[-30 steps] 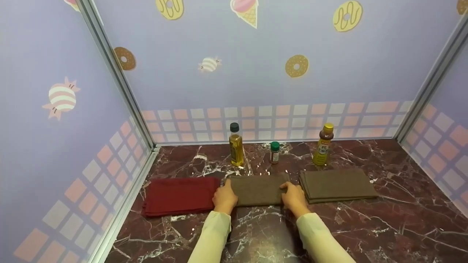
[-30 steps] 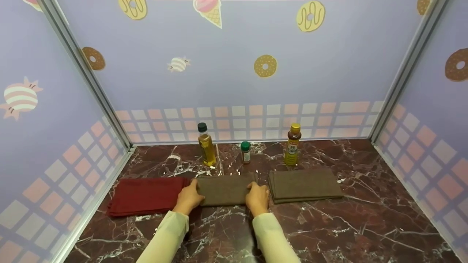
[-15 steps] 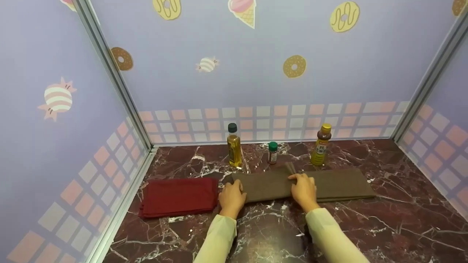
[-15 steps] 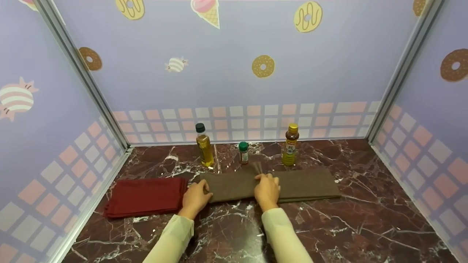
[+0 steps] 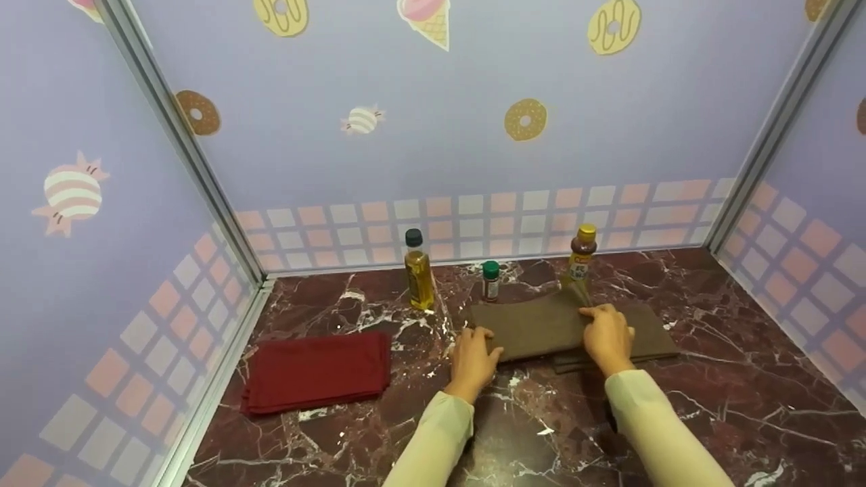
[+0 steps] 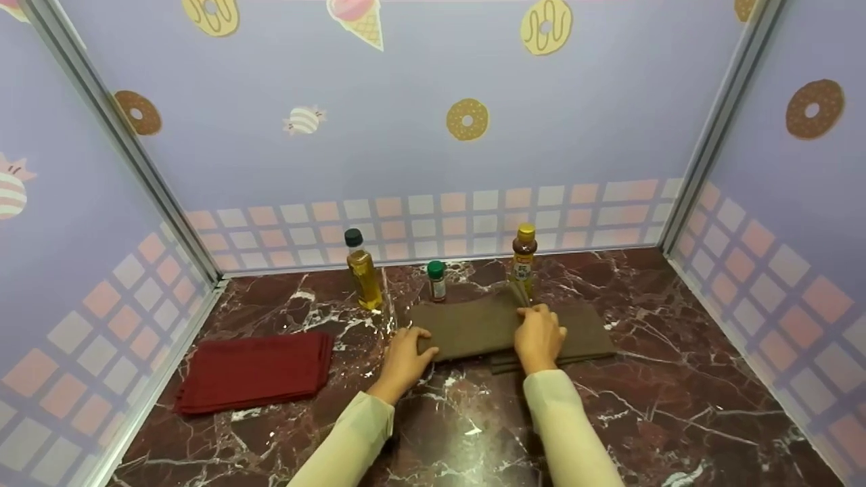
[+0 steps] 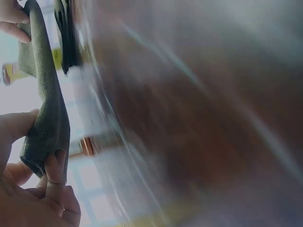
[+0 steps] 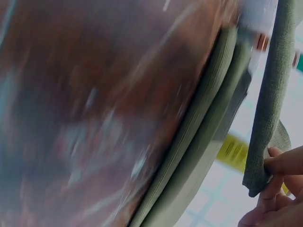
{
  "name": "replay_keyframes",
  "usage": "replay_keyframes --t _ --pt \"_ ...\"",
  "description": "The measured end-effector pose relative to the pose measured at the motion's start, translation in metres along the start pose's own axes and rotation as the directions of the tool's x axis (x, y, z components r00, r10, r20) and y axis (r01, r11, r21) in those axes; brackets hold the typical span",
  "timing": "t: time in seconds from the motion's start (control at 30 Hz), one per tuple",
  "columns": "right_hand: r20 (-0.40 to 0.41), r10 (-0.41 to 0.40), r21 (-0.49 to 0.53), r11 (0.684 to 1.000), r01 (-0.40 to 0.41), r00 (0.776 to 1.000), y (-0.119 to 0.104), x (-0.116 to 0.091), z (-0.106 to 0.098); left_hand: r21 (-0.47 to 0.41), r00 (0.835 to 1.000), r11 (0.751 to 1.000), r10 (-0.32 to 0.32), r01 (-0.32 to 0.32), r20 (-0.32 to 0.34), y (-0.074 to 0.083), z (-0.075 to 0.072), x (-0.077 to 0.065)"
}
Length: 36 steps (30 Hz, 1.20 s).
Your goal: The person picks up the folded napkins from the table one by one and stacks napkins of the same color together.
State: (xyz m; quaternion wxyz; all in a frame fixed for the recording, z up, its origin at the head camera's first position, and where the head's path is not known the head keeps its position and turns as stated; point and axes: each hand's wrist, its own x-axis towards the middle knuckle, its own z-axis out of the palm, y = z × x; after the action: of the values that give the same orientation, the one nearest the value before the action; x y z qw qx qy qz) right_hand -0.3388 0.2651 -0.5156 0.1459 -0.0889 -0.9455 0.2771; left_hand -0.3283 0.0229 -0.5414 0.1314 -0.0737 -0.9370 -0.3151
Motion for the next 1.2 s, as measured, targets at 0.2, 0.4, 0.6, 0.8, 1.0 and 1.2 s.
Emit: replay_keyframes --t 0.2,0.4,0.6,0.8,1.0,1.2 --pt "-0.028 0.058 -0.014 0.998 -0.059 0.998 0.022 0.0 -0.017 -0.074 0.995 0.996 0.063 -0.057 0.078 0.026 0.016 -0.002" --pt "-0.022 0.112 -0.01 0.994 -0.112 0.993 0.038 0.0 -0.028 -0.059 0.984 0.996 0.078 -0.069 0.161 0.046 0.03 -0.006" --pt "-0.005 0.151 0.005 0.988 -0.151 0.988 0.045 0.0 -0.031 -0.01 0.978 0.995 0.097 -0.096 0.185 0.053 0.036 -0.01" --pt "0.045 0.18 0.001 0.984 -0.18 0.983 0.052 -0.003 -0.029 0.033 0.97 0.994 0.096 -0.106 0.223 0.053 0.036 -0.014" --pt "0.082 0.207 -0.032 0.978 -0.205 0.975 0.062 -0.006 -0.026 0.042 0.946 0.992 0.102 -0.121 0.309 0.05 0.035 -0.022" --pt "0.147 0.212 -0.058 0.977 -0.205 0.966 0.068 -0.009 -0.023 -0.012 0.923 0.999 0.048 -0.047 0.382 0.054 0.033 -0.031"
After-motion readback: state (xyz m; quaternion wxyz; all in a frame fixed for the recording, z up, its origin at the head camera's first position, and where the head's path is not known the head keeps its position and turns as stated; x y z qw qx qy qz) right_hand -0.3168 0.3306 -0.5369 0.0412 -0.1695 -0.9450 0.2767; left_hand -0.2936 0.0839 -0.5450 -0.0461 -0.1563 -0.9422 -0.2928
